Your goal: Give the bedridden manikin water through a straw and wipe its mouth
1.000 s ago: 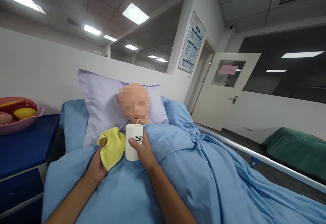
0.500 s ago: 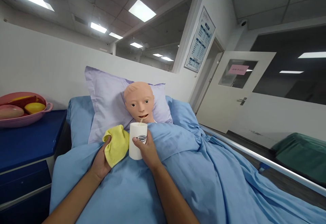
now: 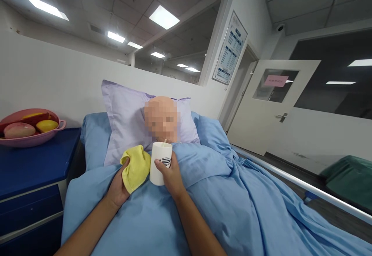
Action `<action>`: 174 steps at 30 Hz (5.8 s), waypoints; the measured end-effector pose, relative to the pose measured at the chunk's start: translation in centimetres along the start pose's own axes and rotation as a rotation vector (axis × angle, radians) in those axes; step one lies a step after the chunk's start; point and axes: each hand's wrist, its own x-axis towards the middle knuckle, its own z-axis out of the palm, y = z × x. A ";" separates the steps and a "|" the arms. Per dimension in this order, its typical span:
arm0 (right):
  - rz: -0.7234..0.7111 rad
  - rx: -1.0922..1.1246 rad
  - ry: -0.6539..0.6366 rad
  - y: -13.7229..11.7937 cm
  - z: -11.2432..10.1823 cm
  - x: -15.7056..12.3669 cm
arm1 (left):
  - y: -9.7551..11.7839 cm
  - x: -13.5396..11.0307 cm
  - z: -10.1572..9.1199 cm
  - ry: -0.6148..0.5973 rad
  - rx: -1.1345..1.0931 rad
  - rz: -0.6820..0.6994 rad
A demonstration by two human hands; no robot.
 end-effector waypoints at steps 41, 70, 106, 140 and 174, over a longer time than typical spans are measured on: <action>-0.079 0.122 0.519 -0.6 -1.7 1.2 | 0.8 9.2 8.6 -0.763 2.370 1.475; -0.087 0.145 0.509 -0.3 -1.7 1.3 | -0.2 8.7 6.8 -0.645 2.280 1.571; -0.086 0.052 0.148 0.5 -0.5 0.3 | -1.2 1.6 3.9 0.275 0.554 0.362; 0.001 -0.017 -0.049 0.3 0.0 -0.1 | 0.3 0.9 1.1 0.093 0.351 0.176; 0.031 -0.039 -0.063 -0.1 0.1 -0.2 | 0.4 0.8 1.2 0.084 0.306 0.148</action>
